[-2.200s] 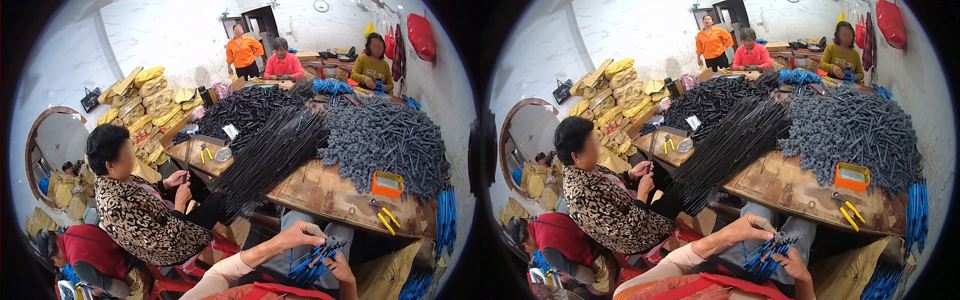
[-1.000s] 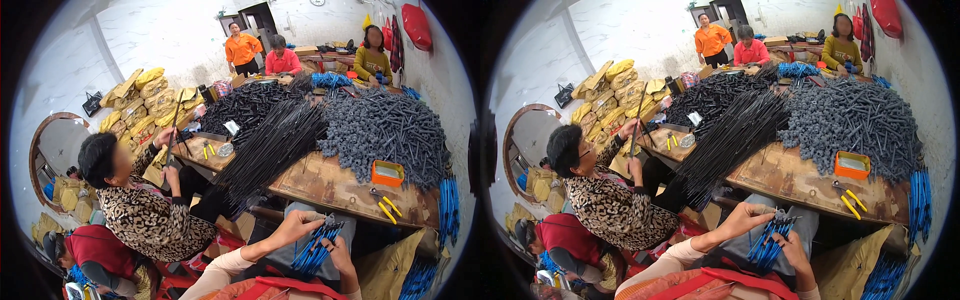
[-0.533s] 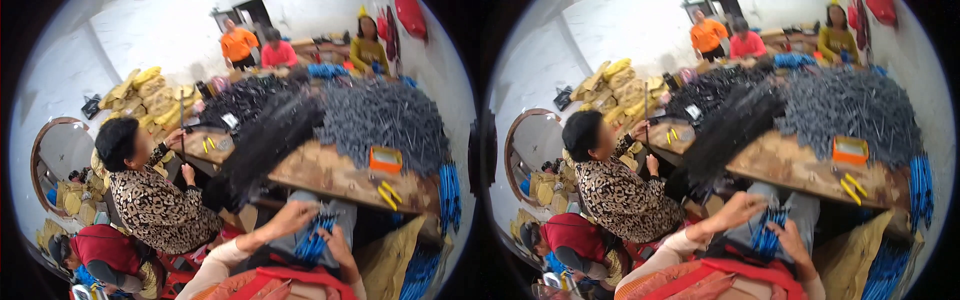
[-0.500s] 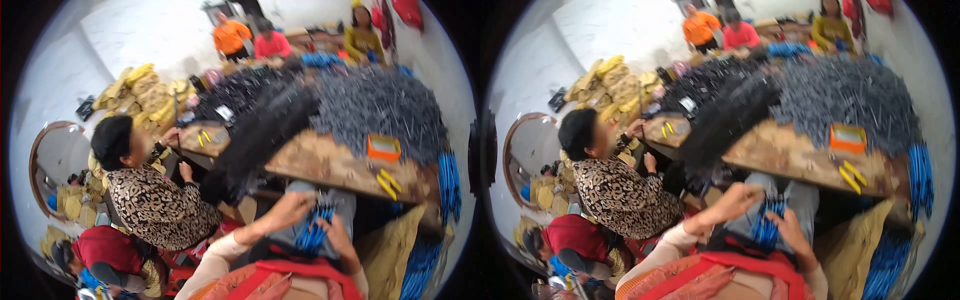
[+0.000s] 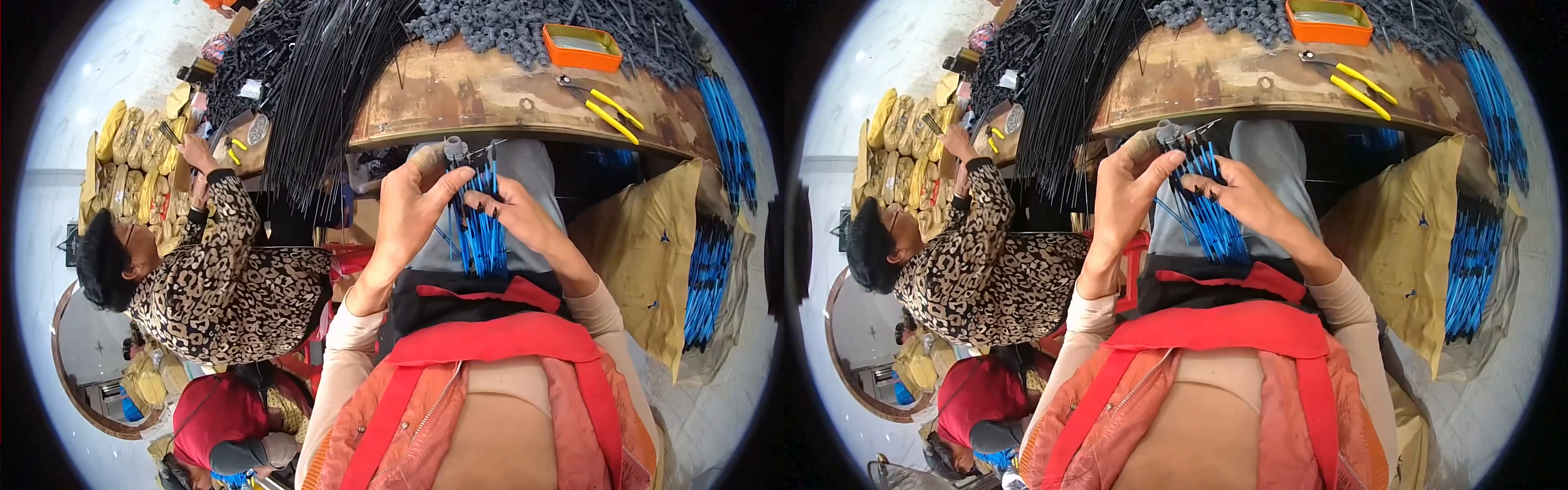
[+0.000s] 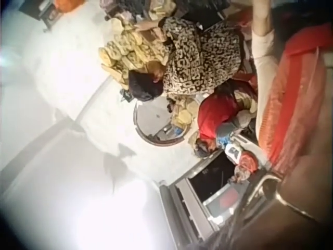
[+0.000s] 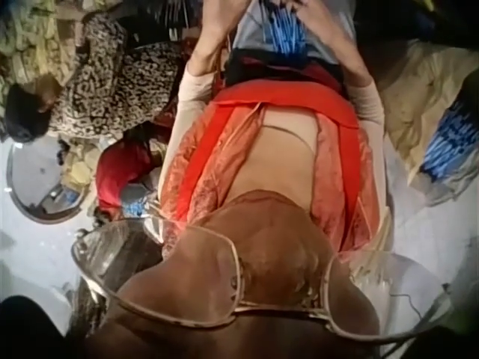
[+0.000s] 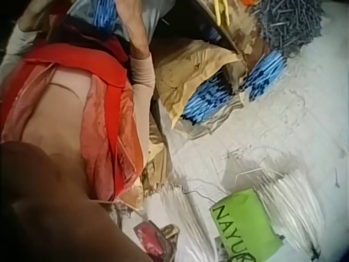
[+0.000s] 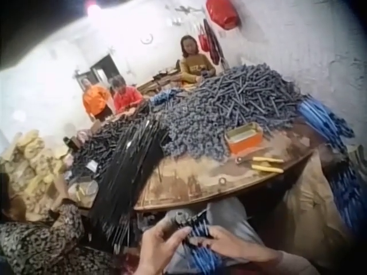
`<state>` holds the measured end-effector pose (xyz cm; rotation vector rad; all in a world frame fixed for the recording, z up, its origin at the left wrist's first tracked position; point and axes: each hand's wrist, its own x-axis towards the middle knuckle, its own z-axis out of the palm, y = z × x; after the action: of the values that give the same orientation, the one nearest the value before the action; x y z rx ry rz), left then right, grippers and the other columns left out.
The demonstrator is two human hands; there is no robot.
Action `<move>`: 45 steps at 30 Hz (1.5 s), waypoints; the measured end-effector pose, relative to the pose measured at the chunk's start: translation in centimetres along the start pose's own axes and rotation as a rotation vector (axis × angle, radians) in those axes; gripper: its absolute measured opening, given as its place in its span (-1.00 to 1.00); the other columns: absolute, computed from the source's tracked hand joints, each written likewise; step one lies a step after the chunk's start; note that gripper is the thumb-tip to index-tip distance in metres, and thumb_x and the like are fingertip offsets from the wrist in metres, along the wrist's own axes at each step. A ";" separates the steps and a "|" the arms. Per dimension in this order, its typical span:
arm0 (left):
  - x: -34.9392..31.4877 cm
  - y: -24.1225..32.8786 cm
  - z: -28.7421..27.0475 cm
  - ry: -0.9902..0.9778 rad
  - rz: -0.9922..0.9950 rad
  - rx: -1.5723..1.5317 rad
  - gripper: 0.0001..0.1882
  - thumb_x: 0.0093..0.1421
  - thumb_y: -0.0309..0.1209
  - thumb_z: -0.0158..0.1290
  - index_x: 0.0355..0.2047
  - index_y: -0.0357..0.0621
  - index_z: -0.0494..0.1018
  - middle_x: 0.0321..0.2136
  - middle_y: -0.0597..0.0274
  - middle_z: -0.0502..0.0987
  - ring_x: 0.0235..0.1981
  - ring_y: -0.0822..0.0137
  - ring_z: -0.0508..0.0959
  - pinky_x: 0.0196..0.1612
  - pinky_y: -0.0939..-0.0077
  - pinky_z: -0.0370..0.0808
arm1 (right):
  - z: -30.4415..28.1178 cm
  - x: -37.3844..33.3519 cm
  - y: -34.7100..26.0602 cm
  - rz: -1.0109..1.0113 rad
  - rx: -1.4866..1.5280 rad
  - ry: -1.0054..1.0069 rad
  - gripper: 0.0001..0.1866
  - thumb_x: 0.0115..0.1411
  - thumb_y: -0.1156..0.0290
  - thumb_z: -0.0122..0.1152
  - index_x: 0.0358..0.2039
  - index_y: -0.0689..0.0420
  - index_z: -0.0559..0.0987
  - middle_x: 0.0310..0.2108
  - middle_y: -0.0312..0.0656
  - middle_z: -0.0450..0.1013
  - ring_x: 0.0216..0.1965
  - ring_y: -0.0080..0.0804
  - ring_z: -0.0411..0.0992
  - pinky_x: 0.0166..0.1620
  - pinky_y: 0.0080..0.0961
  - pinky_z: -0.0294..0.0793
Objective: Assembling and bundling blue plastic components at a factory workbench using clippers.
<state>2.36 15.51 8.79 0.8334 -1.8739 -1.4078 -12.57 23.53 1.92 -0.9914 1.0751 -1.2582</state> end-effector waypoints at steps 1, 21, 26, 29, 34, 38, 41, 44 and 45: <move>-0.3 -0.3 0.3 -0.001 0.003 -0.002 -0.72 0.19 -0.44 0.17 -0.12 -0.37 0.51 -0.37 0.25 0.63 -0.32 0.62 0.51 -0.26 0.64 0.48 | 0.1 -0.2 0.0 -0.004 -0.031 0.005 -0.80 0.28 0.29 0.18 -0.34 0.17 0.51 -0.50 -0.49 0.34 -0.47 -0.73 0.23 -0.39 -0.68 0.27; 1.3 -1.8 -0.8 0.126 -0.151 -0.227 -0.77 0.15 -0.44 0.24 -0.21 -0.30 0.56 -0.38 0.37 0.59 -0.39 0.62 0.48 -0.31 0.73 0.41 | 2.3 -1.0 0.5 -0.158 -0.259 0.322 -0.71 0.25 0.38 0.20 -0.08 0.22 0.46 -0.32 -0.30 0.47 -0.27 -0.62 0.40 -0.19 -0.59 0.39; 1.7 -2.2 -2.5 -0.080 -0.101 -0.368 -0.72 0.18 -0.38 0.21 -0.15 -0.29 0.54 -0.30 0.25 0.62 -0.27 0.52 0.56 -0.15 0.62 0.46 | 2.3 -1.6 -1.1 -0.121 -0.342 0.299 -0.76 0.29 0.31 0.16 -0.18 0.24 0.53 -0.49 -0.33 0.46 -0.46 -0.64 0.33 -0.34 -0.56 0.38; 2.5 -2.2 -3.5 -0.204 -0.060 -0.406 -0.66 0.19 -0.31 0.19 -0.12 -0.29 0.52 -0.26 0.19 0.62 -0.23 0.46 0.57 -0.08 0.55 0.46 | 1.5 -1.5 -1.5 -0.138 -0.425 0.208 -0.70 0.31 0.24 0.13 -0.17 0.25 0.53 -0.51 -0.34 0.44 -0.46 -0.66 0.32 -0.37 -0.56 0.35; 3.0 -2.5 -3.9 -0.385 -0.095 -0.431 -0.55 0.17 -0.18 0.19 -0.07 -0.28 0.47 -0.20 0.02 0.61 -0.16 0.28 0.60 -0.02 0.39 0.48 | 1.1 -1.4 -1.4 -0.051 -0.286 0.101 -0.65 0.32 0.18 0.12 -0.18 0.26 0.54 -0.49 -0.34 0.45 -0.45 -0.67 0.32 -0.36 -0.57 0.36; 1.8 -1.0 -2.7 -0.393 -0.103 -0.345 -0.57 0.26 -0.21 0.09 -0.02 -0.31 0.44 -0.15 0.05 0.59 -0.09 0.31 0.57 0.01 0.44 0.47 | 0.9 -2.0 -1.1 -0.041 -0.256 0.083 -0.65 0.31 0.18 0.12 -0.22 0.27 0.54 -0.47 -0.35 0.45 -0.42 -0.67 0.33 -0.33 -0.57 0.38; 1.2 -0.5 -0.9 -0.318 -0.067 -0.308 -0.66 0.35 -0.35 -0.03 0.03 -0.33 0.40 -0.13 0.15 0.56 -0.07 0.40 0.53 0.05 0.50 0.40 | 0.8 -1.9 -0.3 -0.022 -0.276 0.096 -0.66 0.31 0.19 0.13 -0.24 0.27 0.54 -0.48 -0.34 0.45 -0.42 -0.67 0.33 -0.34 -0.57 0.38; 0.1 -0.9 0.0 -0.135 0.012 -0.211 -0.70 0.34 -0.41 -0.02 0.02 -0.31 0.41 -0.16 0.21 0.55 -0.17 0.49 0.50 -0.03 0.59 0.41 | 0.9 -2.0 -0.7 -0.019 -0.329 0.107 -0.68 0.31 0.21 0.13 -0.25 0.27 0.53 -0.49 -0.33 0.44 -0.43 -0.68 0.33 -0.35 -0.56 0.37; -0.3 -1.4 0.3 -0.088 0.050 -0.139 -0.72 0.32 -0.42 0.01 -0.02 -0.32 0.42 -0.20 0.22 0.55 -0.17 0.51 0.50 -0.07 0.62 0.43 | 1.0 -2.2 -0.9 0.003 -0.382 0.094 -0.69 0.31 0.22 0.12 -0.26 0.27 0.53 -0.50 -0.32 0.43 -0.43 -0.68 0.32 -0.36 -0.55 0.36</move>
<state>2.43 15.57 7.36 0.6624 -1.8242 -1.5466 -11.79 25.61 3.18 -1.2233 1.4238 -1.1274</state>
